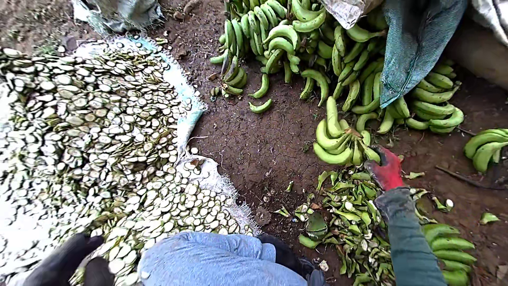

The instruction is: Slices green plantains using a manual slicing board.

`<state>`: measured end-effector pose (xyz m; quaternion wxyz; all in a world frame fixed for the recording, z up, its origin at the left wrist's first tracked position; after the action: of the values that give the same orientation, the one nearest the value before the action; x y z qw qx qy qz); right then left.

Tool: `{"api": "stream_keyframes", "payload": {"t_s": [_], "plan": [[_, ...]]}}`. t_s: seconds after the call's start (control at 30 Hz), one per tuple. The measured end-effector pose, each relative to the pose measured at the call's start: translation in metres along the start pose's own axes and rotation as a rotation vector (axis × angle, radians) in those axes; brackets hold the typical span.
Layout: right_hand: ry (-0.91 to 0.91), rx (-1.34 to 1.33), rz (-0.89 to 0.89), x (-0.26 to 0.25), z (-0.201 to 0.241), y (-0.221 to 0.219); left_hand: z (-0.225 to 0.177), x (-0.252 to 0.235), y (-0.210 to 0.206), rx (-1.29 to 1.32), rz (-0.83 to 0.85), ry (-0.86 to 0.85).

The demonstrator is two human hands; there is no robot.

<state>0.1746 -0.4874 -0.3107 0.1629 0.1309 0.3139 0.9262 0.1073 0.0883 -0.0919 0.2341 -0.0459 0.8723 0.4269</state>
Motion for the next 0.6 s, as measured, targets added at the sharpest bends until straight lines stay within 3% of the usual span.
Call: {"api": "stream_keyframes", "payload": {"t_s": [0.1, 0.2, 0.33, 0.47, 0.53, 0.6], "plan": [[0.196, 0.051, 0.231, -0.015, 0.05, -0.045, -0.009, -0.009, -0.089, -0.038, 0.131, 0.12], [0.341, 0.176, 0.419, -0.037, 0.068, -0.131, -0.006, -0.011, -0.177, -0.089, 0.316, 0.22], [0.17, 0.304, 0.516, -0.015, 0.052, -0.231, 0.015, 0.012, -0.242, -0.152, 0.701, 0.541], [-0.269, -0.191, 0.194, 0.045, 0.019, -0.242, 0.031, 0.035, -0.272, -0.2, 0.94, 0.612], [-0.299, -0.342, 0.259, 0.077, 0.011, -0.243, 0.031, 0.043, -0.285, -0.208, 1.036, 0.585], [-0.172, -0.162, 0.416, 0.09, 0.022, -0.24, 0.029, 0.046, -0.302, -0.195, 1.085, 0.582]]}}
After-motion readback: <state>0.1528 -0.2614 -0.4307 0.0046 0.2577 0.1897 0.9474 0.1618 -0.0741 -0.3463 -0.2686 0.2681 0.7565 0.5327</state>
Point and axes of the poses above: each hand's wrist, its own x-axis away from the middle knuckle, its own y-axis out of the back of the hand, z = x × y, the point moved 3 cm from there along -x, towards the middle knuckle, and after that the axes turned 1 degree about x, right-handed, at the moved point
